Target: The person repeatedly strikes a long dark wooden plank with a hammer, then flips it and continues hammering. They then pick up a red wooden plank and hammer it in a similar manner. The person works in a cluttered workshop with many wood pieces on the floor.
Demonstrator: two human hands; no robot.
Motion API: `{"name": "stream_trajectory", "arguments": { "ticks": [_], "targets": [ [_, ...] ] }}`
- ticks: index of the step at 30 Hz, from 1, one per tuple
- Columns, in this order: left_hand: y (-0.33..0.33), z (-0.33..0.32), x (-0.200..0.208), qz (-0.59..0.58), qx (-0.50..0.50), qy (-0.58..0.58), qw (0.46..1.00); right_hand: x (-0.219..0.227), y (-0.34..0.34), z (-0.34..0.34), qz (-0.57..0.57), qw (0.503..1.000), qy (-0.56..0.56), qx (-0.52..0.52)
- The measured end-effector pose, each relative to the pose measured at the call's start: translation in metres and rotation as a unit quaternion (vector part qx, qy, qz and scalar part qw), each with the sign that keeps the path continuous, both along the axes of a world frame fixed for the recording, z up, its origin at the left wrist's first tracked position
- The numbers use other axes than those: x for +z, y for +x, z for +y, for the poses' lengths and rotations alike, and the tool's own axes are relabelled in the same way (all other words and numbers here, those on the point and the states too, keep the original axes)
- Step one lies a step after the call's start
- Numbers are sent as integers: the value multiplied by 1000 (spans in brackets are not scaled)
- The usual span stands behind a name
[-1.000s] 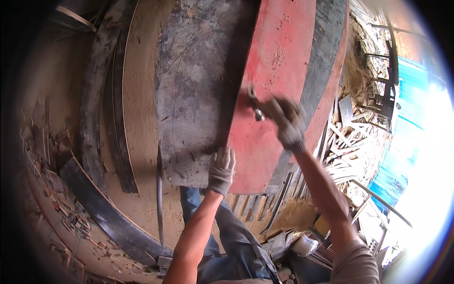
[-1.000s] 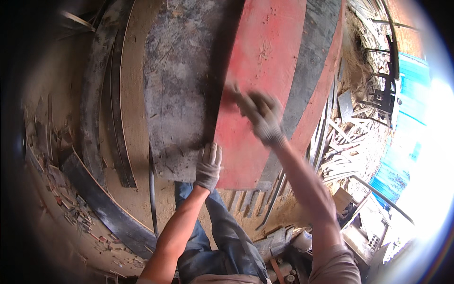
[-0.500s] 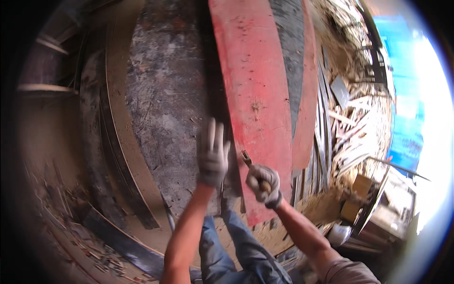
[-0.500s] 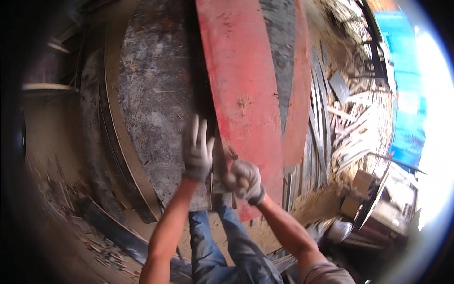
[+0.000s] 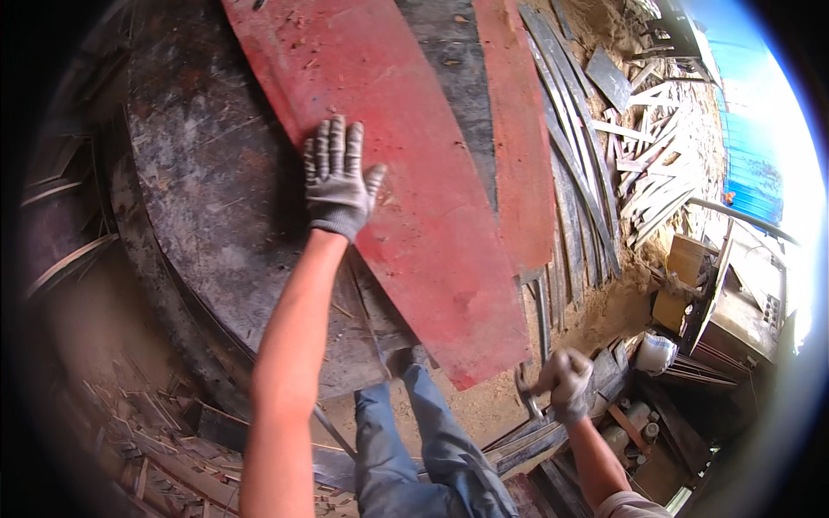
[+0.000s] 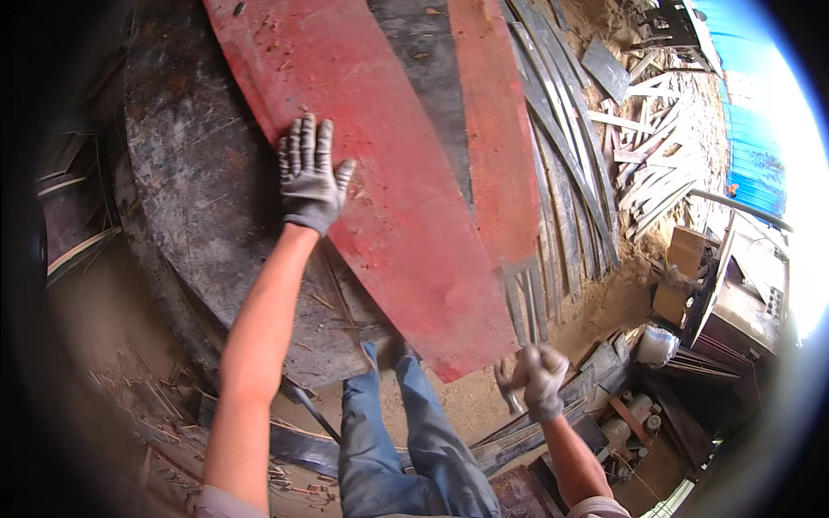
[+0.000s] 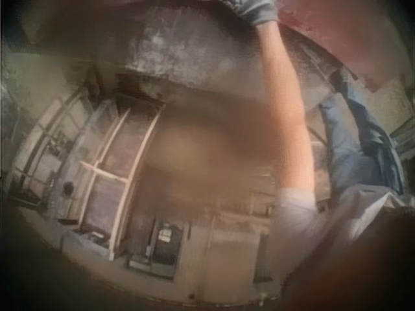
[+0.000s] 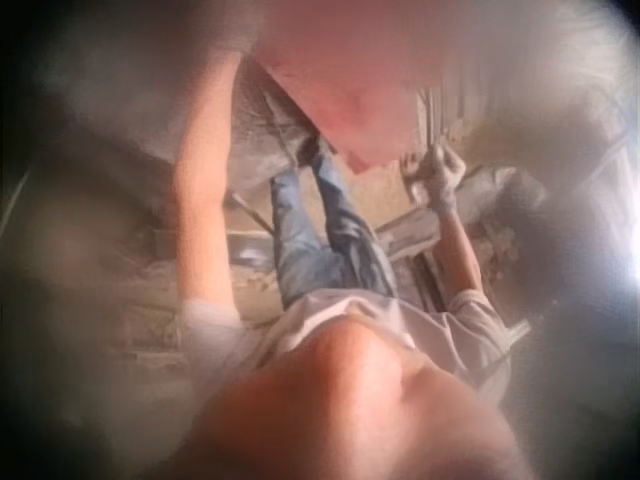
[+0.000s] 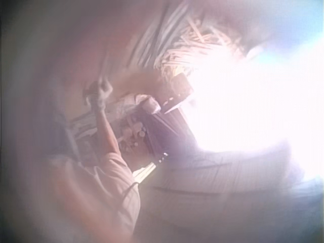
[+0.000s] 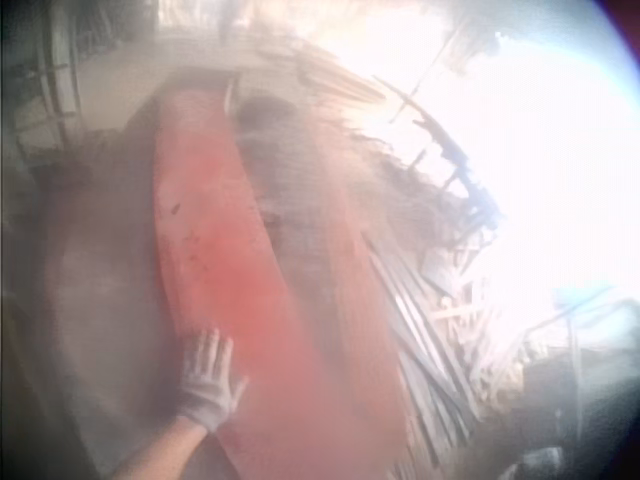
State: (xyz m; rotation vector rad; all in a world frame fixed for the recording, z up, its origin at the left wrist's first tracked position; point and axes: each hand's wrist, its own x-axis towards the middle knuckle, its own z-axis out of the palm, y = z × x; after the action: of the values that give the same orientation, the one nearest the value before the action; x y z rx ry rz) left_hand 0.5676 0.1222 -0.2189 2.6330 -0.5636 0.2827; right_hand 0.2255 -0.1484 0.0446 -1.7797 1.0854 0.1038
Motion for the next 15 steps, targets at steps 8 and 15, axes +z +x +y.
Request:
{"name": "stream_trajectory", "arguments": {
  "ticks": [8,15],
  "targets": [
    [4,-5,15,-11,8,41,999,-94,325,-12,-183,982,41,39],
    [6,-3,9,-11,5,22,1000,-96,451,19,-134,980,27,142]
  ]
}}
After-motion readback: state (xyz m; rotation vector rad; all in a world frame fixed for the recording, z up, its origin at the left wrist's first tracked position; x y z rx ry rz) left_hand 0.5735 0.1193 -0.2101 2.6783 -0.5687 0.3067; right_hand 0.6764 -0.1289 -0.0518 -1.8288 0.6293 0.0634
